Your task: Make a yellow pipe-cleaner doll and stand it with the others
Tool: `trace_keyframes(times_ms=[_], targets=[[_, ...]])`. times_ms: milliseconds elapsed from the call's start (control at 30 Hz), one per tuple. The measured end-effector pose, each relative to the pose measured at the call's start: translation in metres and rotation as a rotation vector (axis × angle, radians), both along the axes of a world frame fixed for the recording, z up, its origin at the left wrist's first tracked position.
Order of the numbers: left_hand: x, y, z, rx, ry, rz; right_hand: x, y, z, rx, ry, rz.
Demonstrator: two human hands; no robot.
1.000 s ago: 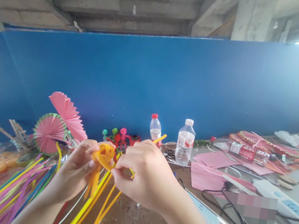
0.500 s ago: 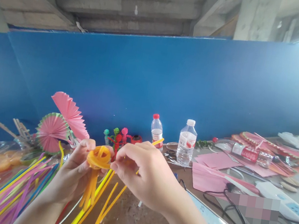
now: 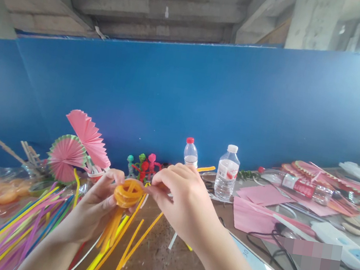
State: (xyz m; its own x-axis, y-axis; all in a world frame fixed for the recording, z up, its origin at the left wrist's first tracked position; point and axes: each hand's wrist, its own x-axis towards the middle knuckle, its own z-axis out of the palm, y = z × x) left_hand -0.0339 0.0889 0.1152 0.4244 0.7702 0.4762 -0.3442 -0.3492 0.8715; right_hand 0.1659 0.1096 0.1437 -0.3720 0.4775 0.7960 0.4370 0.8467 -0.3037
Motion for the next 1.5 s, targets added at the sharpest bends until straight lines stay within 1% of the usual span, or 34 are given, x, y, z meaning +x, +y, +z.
trace_keyframes(times_ms=[133,233,367,567,700,833,900,1000,1133,1300,1400,1500], targets=[[-0.001,0.0,0.002,0.058,0.077,0.0,0.0,-0.001,-0.001,0.093,-0.085,-0.041],[-0.001,-0.001,0.004,0.097,0.134,-0.019,-0.001,-0.002,0.0,0.13,-0.158,-0.054],[-0.003,-0.001,0.003,0.111,0.183,-0.026,-0.002,-0.003,0.0,0.132,-0.2,-0.048],[-0.002,0.0,0.001,0.089,0.166,-0.073,-0.003,-0.001,-0.001,0.109,-0.181,-0.008],[-0.002,-0.001,0.004,0.09,0.175,-0.046,-0.003,-0.005,0.001,0.046,-0.149,0.045],[-0.003,-0.003,0.006,0.033,0.187,-0.001,-0.002,-0.01,0.002,-0.055,-0.177,0.046],[-0.004,-0.004,0.006,0.029,0.186,-0.006,-0.002,-0.011,0.001,-0.082,-0.189,0.056],[-0.003,-0.004,0.005,0.058,0.183,-0.03,-0.002,-0.008,-0.001,-0.149,-0.159,0.113],[-0.004,-0.002,0.004,0.101,0.185,-0.03,0.0,-0.003,-0.003,-0.252,-0.061,0.239],[-0.007,-0.002,0.004,0.214,0.18,0.017,0.0,-0.002,-0.004,-0.37,0.04,0.276],[-0.009,-0.003,0.004,0.232,0.196,0.001,0.0,-0.004,-0.003,-0.362,0.019,0.275],[-0.01,-0.004,0.005,0.229,0.26,-0.008,0.0,-0.006,-0.001,-0.275,-0.036,0.209]])
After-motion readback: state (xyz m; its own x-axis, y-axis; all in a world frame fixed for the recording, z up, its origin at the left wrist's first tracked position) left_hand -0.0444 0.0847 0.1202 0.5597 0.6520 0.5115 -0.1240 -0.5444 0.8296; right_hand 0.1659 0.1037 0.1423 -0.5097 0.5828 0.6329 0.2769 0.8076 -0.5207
